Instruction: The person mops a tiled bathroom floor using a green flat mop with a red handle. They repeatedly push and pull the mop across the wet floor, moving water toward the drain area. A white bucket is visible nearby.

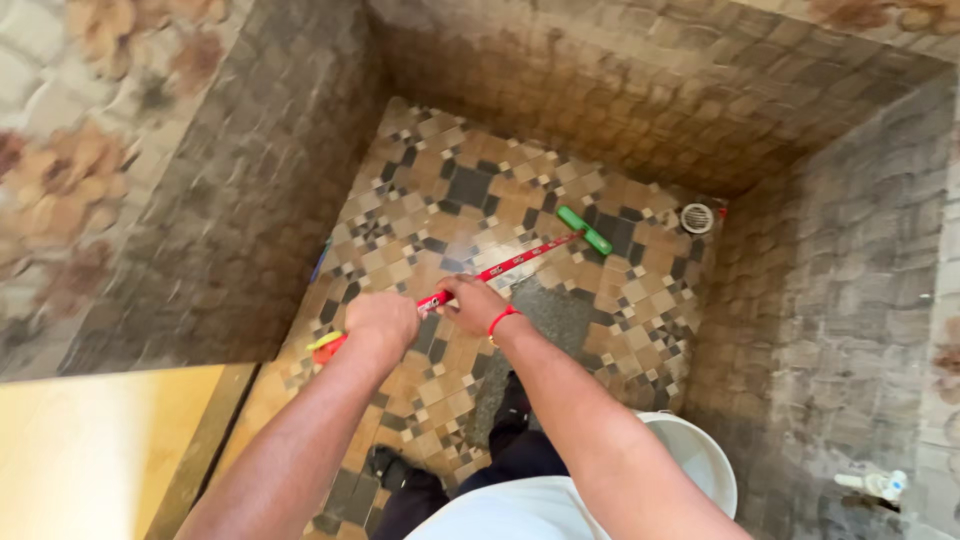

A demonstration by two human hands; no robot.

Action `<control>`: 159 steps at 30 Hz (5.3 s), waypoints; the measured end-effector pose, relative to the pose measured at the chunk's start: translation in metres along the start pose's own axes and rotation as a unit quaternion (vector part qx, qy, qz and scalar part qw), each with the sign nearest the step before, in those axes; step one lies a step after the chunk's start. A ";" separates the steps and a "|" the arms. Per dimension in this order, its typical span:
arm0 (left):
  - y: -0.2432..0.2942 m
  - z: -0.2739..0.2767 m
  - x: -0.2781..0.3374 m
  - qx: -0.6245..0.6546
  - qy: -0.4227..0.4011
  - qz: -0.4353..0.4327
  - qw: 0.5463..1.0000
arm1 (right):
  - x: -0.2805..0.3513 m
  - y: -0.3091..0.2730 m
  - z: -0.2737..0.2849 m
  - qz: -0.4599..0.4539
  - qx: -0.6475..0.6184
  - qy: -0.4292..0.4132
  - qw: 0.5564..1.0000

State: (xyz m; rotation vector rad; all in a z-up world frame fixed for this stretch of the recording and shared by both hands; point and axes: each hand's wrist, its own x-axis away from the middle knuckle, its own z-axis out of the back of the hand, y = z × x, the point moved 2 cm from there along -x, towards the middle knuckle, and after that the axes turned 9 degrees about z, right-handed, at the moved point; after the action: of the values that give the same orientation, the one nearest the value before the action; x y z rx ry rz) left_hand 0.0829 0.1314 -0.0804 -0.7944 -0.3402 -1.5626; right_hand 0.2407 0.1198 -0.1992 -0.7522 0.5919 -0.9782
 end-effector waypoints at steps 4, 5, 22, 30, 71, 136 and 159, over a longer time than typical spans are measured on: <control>-0.054 -0.016 0.027 -0.024 0.009 0.004 1.000 | -0.010 -0.044 -0.042 0.001 0.002 -0.006 1.000; -0.067 -0.022 0.034 -0.022 0.012 0.009 1.000 | -0.010 -0.055 -0.051 -0.007 0.011 -0.018 1.000; -0.193 -0.073 0.061 -0.024 0.071 0.011 0.997 | -0.047 -0.142 -0.149 0.020 0.034 -0.050 0.998; -0.128 -0.035 0.020 -0.039 0.086 -0.001 0.996 | -0.051 -0.093 -0.082 -0.015 0.065 -0.072 0.995; -0.306 -0.101 0.077 -0.046 0.001 0.039 0.998 | -0.098 -0.210 -0.221 0.077 0.093 -0.168 0.978; -0.074 -0.057 0.106 0.525 0.209 -0.408 0.717 | 0.053 -0.056 -0.017 0.023 0.094 -0.090 0.991; -0.188 -0.108 0.135 0.702 0.189 -0.375 0.575 | -0.023 -0.204 -0.118 0.036 0.206 -0.087 0.974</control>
State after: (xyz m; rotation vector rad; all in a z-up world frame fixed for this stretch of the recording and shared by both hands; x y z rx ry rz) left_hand -0.1243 -0.0069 -0.0256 1.0886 -1.4719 -1.5045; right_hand 0.0392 0.0345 -0.1080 -0.4359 0.2485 -0.9172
